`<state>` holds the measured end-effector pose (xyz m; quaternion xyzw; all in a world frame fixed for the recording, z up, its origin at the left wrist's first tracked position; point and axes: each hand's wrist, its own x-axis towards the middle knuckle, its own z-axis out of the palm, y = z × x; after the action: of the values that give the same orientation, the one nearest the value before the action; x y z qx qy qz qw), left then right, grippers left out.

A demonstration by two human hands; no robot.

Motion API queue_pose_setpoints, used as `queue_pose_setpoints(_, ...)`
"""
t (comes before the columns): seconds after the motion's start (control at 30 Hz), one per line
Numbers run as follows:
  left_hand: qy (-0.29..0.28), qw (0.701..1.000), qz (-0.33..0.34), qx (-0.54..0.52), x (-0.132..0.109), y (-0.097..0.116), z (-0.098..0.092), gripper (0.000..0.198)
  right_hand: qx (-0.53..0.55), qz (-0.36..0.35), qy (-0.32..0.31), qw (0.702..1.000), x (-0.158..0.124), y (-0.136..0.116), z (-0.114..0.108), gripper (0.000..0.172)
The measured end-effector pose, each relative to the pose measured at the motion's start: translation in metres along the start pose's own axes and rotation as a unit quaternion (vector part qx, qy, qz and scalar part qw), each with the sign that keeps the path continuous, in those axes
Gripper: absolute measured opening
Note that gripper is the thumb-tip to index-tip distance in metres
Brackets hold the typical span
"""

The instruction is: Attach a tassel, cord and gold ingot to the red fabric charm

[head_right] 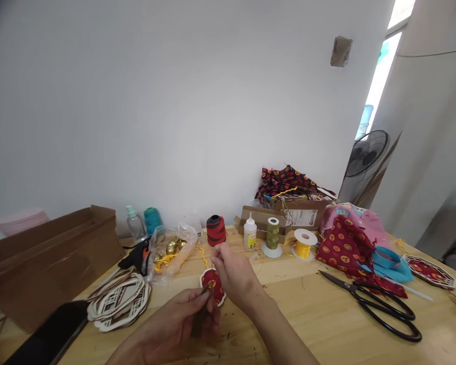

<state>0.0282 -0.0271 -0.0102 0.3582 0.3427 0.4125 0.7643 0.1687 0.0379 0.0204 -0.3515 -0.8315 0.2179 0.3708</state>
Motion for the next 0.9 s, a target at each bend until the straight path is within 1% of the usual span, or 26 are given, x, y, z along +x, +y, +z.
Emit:
queue_pose_setpoints(0.13, -0.050, 0.999, 0.020, 0.011, -0.001, 0.004, 0.000, 0.016, 0.002, -0.024, -0.006, 1.000, 0.000, -0.008, -0.008, 0.012)
queue_pose_setpoints(0.2, -0.072, 0.996, 0.032, 0.043, -0.002, 0.007, -0.002, 0.017, -0.004, -0.034, -0.012, 0.999, 0.001, -0.014, -0.013, 0.012)
queue_pose_setpoints(0.3, -0.096, 0.987, 0.059, 0.113, -0.003, 0.010, -0.008, 0.032, -0.016, -0.046, -0.034, 0.998, 0.003, -0.023, -0.018, 0.012)
queue_pose_setpoints(0.37, -0.112, 0.981, 0.080, 0.136, -0.004, 0.013, -0.013, 0.041, -0.023, -0.055, -0.049, 0.997, 0.005, -0.026, -0.020, 0.011)
queue_pose_setpoints(0.43, -0.114, 0.978, 0.092, 0.147, -0.006, 0.017, -0.016, 0.048, -0.029, -0.060, -0.056, 0.996, 0.007, -0.028, -0.022, 0.010)
queue_pose_setpoints(0.5, -0.086, 0.979, 0.090, 0.163, -0.009, 0.022, -0.018, 0.053, -0.032, -0.067, -0.057, 0.996, 0.009, -0.029, -0.024, 0.010)
queue_pose_setpoints(0.57, -0.029, 0.977, 0.095, 0.190, -0.011, 0.030, -0.018, 0.053, -0.031, -0.077, -0.056, 0.995, 0.012, -0.031, -0.027, 0.011)
queue_pose_setpoints(0.63, 0.033, 0.964, 0.134, 0.229, -0.013, 0.038, -0.014, 0.047, -0.031, -0.086, -0.057, 0.994, 0.013, -0.033, -0.029, 0.011)
queue_pose_setpoints(0.73, 0.105, 0.929, 0.204, 0.290, -0.012, 0.049, -0.006, 0.034, -0.033, -0.088, -0.056, 0.994, 0.015, -0.037, -0.030, 0.010)
queue_pose_setpoints(0.8, 0.120, 0.912, 0.226, 0.319, -0.009, 0.054, -0.001, 0.029, -0.030, -0.087, -0.055, 0.994, 0.016, -0.037, -0.028, 0.010)
queue_pose_setpoints(0.9, 0.087, 0.902, 0.252, 0.339, -0.004, 0.055, 0.003, 0.029, -0.016, -0.090, -0.057, 0.994, 0.017, -0.036, -0.021, 0.008)
